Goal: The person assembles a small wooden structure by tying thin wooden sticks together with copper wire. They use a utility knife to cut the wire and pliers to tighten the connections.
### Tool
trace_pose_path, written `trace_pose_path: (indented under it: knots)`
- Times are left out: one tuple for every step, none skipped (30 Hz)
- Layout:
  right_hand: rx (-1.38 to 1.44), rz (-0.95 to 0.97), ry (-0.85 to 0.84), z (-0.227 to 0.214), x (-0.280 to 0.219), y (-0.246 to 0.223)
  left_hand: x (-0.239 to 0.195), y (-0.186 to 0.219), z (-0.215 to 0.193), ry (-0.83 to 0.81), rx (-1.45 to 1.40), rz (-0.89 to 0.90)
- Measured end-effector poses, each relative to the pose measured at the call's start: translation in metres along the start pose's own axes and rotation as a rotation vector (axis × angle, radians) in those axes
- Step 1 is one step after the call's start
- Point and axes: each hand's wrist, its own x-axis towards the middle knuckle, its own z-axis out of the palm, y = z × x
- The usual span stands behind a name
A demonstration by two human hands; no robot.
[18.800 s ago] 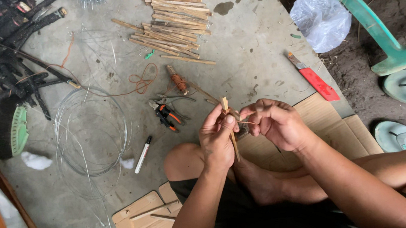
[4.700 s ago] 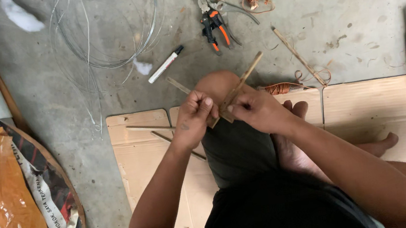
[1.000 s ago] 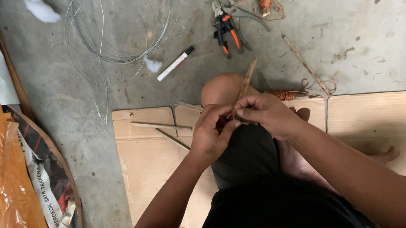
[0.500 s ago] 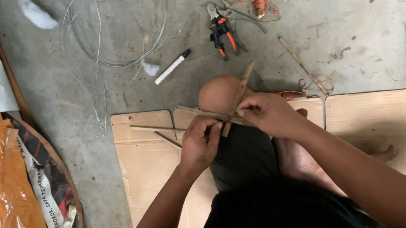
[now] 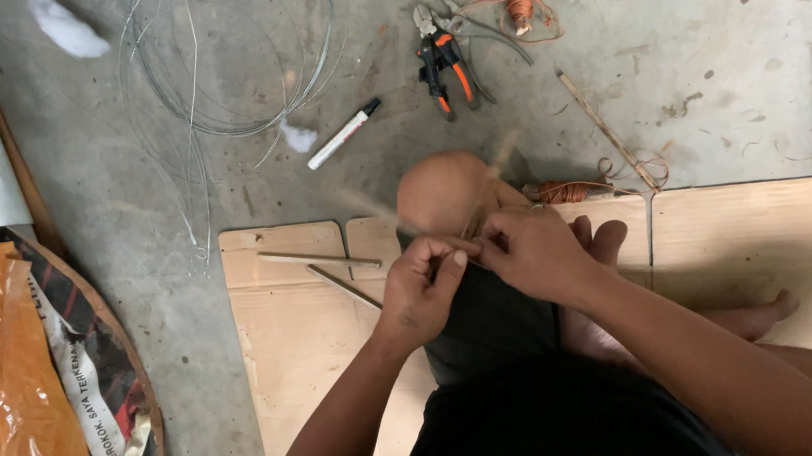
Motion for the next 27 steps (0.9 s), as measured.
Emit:
trace_pose_path:
  knots:
    - [0.058, 0.056, -0.024, 0.0, 0.0, 0.003, 0.004, -0.003, -0.003, -0.042, -0.135, -0.082]
    - [0.116, 0.112, -0.048, 0.0, 0.0, 0.007, 0.008, -0.006, -0.005, -0.084, -0.271, -0.165]
    - [0.178, 0.172, -0.072, 0.002, -0.001, 0.011, 0.011, -0.01, -0.008, -0.086, -0.392, -0.194]
    - [0.287, 0.183, -0.096, 0.005, -0.001, 0.015, 0.013, -0.013, -0.01, -0.088, -0.513, -0.224]
    - [0.399, 0.193, -0.119, 0.009, 0.001, 0.019, 0.014, -0.017, -0.012, -0.088, -0.633, -0.254]
    - [0.51, 0.203, -0.141, 0.012, 0.002, 0.022, 0.013, -0.019, -0.011, -0.065, -0.662, -0.261]
    - [0.551, 0.25, -0.134, 0.014, 0.003, 0.025, 0.012, -0.021, -0.009, -0.04, -0.69, -0.262]
    - [0.591, 0.297, -0.127, 0.016, 0.004, 0.028, 0.012, -0.023, -0.007, -0.014, -0.717, -0.263]
    - [0.631, 0.344, -0.123, 0.019, 0.004, 0.031, 0.01, -0.025, -0.003, 0.006, -0.736, -0.279]
    - [0.642, 0.346, -0.11, 0.021, 0.004, 0.034, 0.008, -0.027, 0.001, 0.026, -0.755, -0.294]
    - [0.654, 0.351, -0.095, 0.024, 0.003, 0.038, 0.006, -0.029, 0.004, 0.045, -0.774, -0.311]
    - [0.666, 0.355, -0.081, 0.027, 0.002, 0.041, 0.004, -0.031, 0.007, 0.054, -0.775, -0.285]
    - [0.677, 0.346, -0.067, 0.03, 0.002, 0.044, 0.003, -0.033, 0.009, 0.061, -0.776, -0.26]
    - [0.687, 0.337, -0.053, 0.032, 0.0, 0.046, 0.001, -0.035, 0.012, 0.067, -0.777, -0.234]
    - [0.699, 0.326, -0.038, 0.034, 0.0, 0.049, 0.0, -0.036, 0.014, 0.095, -0.774, -0.241]
    - [0.704, 0.33, -0.045, 0.035, 0.0, 0.052, 0.0, -0.037, 0.016, 0.123, -0.772, -0.248]
    - [0.709, 0.334, -0.049, 0.035, 0.001, 0.054, 0.001, -0.039, 0.017, 0.148, -0.768, -0.253]
    - [0.714, 0.338, -0.053, 0.036, 0.003, 0.056, 0.002, -0.04, 0.019, 0.155, -0.771, -0.242]
    - [0.694, 0.32, -0.036, 0.037, 0.003, 0.055, 0.001, -0.041, 0.021, 0.165, -0.776, -0.231]
    - [0.674, 0.302, -0.019, 0.038, 0.002, 0.052, -0.002, -0.039, 0.022, 0.174, -0.781, -0.221]
    - [0.65, 0.274, 0.006, 0.035, 0.005, 0.049, 0.0, -0.038, 0.023, 0.185, -0.751, -0.228]
    - [0.586, 0.307, -0.01, 0.029, 0.004, 0.044, 0.0, -0.033, 0.023, 0.196, -0.721, -0.236]
    - [0.519, 0.33, -0.02, 0.022, 0.006, 0.035, 0.005, -0.026, 0.022, 0.205, -0.691, -0.232]
    - [0.451, 0.354, -0.03, 0.012, 0.006, 0.025, 0.01, -0.017, 0.018, 0.218, -0.673, -0.231]
    - [0.567, 0.192, -0.022, -0.002, 0.0, 0.017, 0.015, -0.007, 0.017, 0.226, -0.659, -0.23]
    - [0.676, 0.026, -0.02, -0.017, -0.008, 0.008, 0.021, 0.005, 0.015, 0.234, -0.645, -0.229]
    - [0.779, -0.152, -0.037, -0.032, -0.01, -0.001, 0.026, 0.019, 0.013, 0.208, -0.714, -0.29]
